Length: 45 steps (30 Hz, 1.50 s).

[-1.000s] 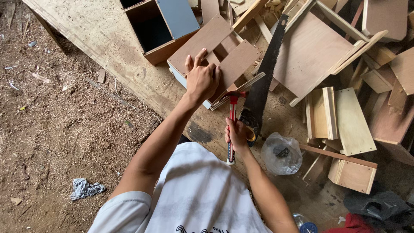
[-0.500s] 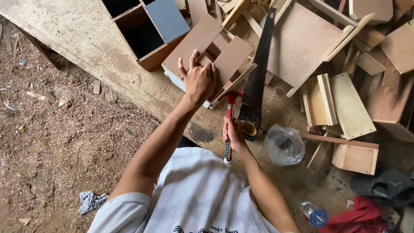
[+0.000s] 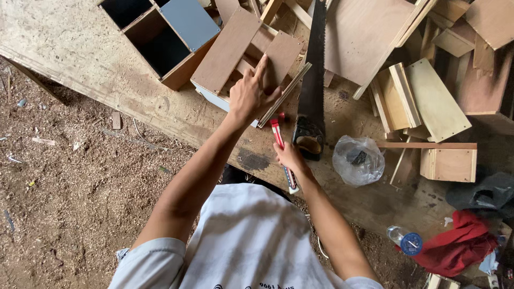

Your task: The person assembles a small wooden drawer unit by hammering nails into the frame and attaching a wooden panel. They use a hammer to secure the pieces together on a workbench.

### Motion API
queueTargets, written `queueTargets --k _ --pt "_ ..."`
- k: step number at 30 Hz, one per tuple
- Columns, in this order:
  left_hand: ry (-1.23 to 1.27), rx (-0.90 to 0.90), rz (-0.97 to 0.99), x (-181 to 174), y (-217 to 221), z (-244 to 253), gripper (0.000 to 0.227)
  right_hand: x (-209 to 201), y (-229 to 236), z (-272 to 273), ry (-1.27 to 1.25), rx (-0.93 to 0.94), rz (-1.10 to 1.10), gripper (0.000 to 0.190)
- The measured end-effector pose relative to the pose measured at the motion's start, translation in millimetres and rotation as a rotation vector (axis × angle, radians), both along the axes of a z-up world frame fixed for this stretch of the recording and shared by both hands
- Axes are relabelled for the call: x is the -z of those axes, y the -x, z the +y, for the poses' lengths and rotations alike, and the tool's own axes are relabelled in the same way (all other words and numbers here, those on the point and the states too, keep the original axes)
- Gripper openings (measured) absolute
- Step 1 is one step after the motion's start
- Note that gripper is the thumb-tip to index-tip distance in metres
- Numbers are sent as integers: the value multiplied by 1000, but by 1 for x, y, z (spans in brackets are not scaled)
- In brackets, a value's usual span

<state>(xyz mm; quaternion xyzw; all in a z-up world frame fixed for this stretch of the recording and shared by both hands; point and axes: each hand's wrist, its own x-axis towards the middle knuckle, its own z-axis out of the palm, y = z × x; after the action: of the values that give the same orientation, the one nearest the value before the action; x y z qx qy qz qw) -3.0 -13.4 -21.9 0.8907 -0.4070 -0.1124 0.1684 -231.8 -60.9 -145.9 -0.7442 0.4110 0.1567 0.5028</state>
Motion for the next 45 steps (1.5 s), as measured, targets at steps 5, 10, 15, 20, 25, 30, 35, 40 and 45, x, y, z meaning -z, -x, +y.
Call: queueTargets --k 5,10,15,20,25,30,35,40,45 --pt "33 -18 101 -13 1 3 101 -25 -35 -20 -55 344 -375 28" --pt "72 26 90 -21 -1 7 119 -7 -89 -22 -669 577 -457 30" --pt "132 19 118 -18 -6 4 117 47 -91 -28 -686 487 -494 33" --pt "72 8 157 -17 -9 2 108 77 -90 -33 -688 355 -493 36" --pt "97 -1 160 -16 -8 1 108 74 -88 -45 -774 281 -564 33" --pt "75 -9 184 -10 -12 3 106 68 -89 -43 -891 347 -522 31" --pt "68 3 165 -10 -15 4 107 66 -94 -37 -804 329 -548 19" --pt "53 19 159 -8 -14 3 107 63 -87 -34 -901 289 -662 21" --pt "20 13 154 -8 -16 2 108 57 -86 -37 -887 263 -665 26"
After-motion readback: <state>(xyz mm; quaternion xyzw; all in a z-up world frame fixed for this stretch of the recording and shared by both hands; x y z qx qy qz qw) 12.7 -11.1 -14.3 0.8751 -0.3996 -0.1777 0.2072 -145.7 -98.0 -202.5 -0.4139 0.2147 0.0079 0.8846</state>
